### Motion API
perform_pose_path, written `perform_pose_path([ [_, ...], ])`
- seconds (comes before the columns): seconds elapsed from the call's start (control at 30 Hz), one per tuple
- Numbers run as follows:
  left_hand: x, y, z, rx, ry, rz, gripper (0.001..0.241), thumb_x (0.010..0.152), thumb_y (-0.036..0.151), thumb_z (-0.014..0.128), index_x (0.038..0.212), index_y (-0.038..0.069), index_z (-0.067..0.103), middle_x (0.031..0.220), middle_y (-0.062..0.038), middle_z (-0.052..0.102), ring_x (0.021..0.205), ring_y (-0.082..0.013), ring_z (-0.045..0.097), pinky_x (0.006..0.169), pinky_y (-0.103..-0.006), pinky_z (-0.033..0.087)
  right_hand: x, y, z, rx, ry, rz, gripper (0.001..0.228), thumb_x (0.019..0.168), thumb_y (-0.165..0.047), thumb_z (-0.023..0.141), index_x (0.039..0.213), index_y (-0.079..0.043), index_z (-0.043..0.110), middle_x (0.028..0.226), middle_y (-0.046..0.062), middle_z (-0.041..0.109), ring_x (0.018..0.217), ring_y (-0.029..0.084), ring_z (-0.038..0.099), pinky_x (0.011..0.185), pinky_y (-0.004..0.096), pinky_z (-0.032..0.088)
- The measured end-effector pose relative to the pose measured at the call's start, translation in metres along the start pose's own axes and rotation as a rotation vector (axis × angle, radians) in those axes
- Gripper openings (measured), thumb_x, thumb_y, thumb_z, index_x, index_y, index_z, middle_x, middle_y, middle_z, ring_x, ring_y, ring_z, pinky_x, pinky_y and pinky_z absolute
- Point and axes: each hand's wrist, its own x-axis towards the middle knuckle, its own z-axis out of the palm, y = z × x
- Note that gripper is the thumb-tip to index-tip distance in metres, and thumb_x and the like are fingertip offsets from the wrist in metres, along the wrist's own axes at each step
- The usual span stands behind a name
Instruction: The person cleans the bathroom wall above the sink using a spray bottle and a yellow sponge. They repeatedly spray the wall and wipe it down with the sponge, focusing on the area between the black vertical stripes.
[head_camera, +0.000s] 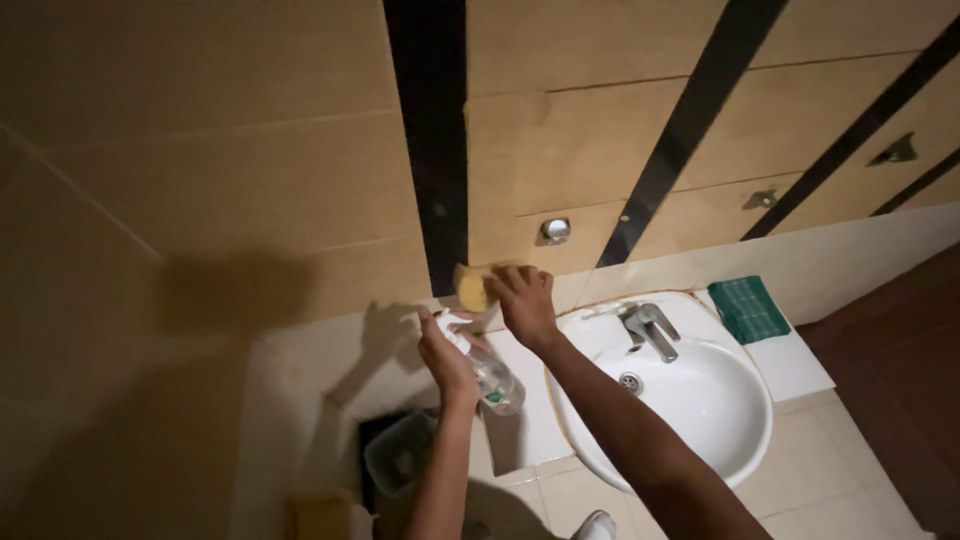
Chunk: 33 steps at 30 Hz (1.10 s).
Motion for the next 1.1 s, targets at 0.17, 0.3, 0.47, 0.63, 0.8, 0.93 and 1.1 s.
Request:
perform_pose_path([
  [0.17,-0.002,0.018,0.029,-0.035,-0.054,0.100,0.076,0.105,0.059,0.027,0.085,-0.002,0.068,0.050,-0.012,0.057,0.040,-0.0235,0.056,0.044,-0.0327,0.045,-0.001,0.004,-0.036,0.112,0.088,0.000,0.043,0.084,-0.010,0.071,0.126,-0.016,0.068,0.132,0.007,0.061,0.116,0.033,0.051,0.096,0.049,0.037],
  [0.3,-0.015,0.063,0.079,-0.047,-0.102,0.368,0.058,0.099,0.055,0.036,0.097,0.003,0.061,0.072,-0.011,0.071,0.042,-0.0232,0.057,0.041,-0.0341,0.046,-0.003,0.024,-0.058,0.129,0.223,0.090,0.046,0.080,-0.010,0.078,0.125,-0.011,0.066,0.129,0.016,0.059,0.114,0.040,0.048,0.097,0.052,0.037],
  [0.47,0.015,0.082,0.135,-0.086,-0.120,0.248,0.069,0.102,0.059,0.033,0.083,0.001,0.067,0.066,-0.009,0.067,0.042,-0.0210,0.057,0.041,-0.0329,0.045,0.000,0.058,-0.102,0.202,0.429,0.179,0.049,0.078,-0.006,0.080,0.124,-0.008,0.065,0.129,0.017,0.060,0.118,0.038,0.052,0.100,0.050,0.039],
  [0.63,0.039,0.095,0.181,-0.111,-0.066,0.222,0.073,0.103,0.058,0.032,0.071,0.001,0.064,0.058,-0.010,0.062,0.038,-0.0223,0.057,0.040,-0.0322,0.044,0.010,0.086,-0.147,0.191,0.560,0.230,0.048,0.080,-0.005,0.080,0.124,-0.003,0.062,0.127,0.020,0.057,0.118,0.040,0.050,0.103,0.050,0.039],
  [0.8,0.035,0.094,0.192,-0.215,-0.064,0.194,0.071,0.105,0.057,0.031,0.067,0.002,0.056,0.056,-0.014,0.059,0.036,-0.0235,0.055,0.037,-0.0345,0.046,0.038,0.104,-0.192,0.166,0.625,0.163,0.049,0.083,-0.004,0.081,0.127,-0.003,0.060,0.129,0.020,0.057,0.121,0.038,0.051,0.106,0.050,0.037],
  [0.93,0.015,0.093,0.189,-0.158,-0.098,0.205,0.072,0.104,0.058,0.028,0.071,0.002,0.060,0.065,-0.015,0.068,0.036,-0.0231,0.055,0.036,-0.0320,0.041,0.095,0.106,-0.221,0.122,0.637,0.015,0.057,0.084,-0.004,0.082,0.136,-0.004,0.060,0.134,0.020,0.058,0.122,0.040,0.050,0.106,0.051,0.036],
  [1.1,0.000,0.090,0.179,-0.102,-0.103,0.265,0.069,0.103,0.057,0.028,0.083,0.001,0.063,0.079,-0.018,0.075,0.039,-0.0220,0.055,0.039,-0.0311,0.044,0.160,0.092,-0.220,0.031,0.610,-0.160,0.053,0.093,-0.003,0.077,0.143,-0.015,0.060,0.141,0.016,0.059,0.125,0.036,0.051,0.103,0.049,0.036],
])
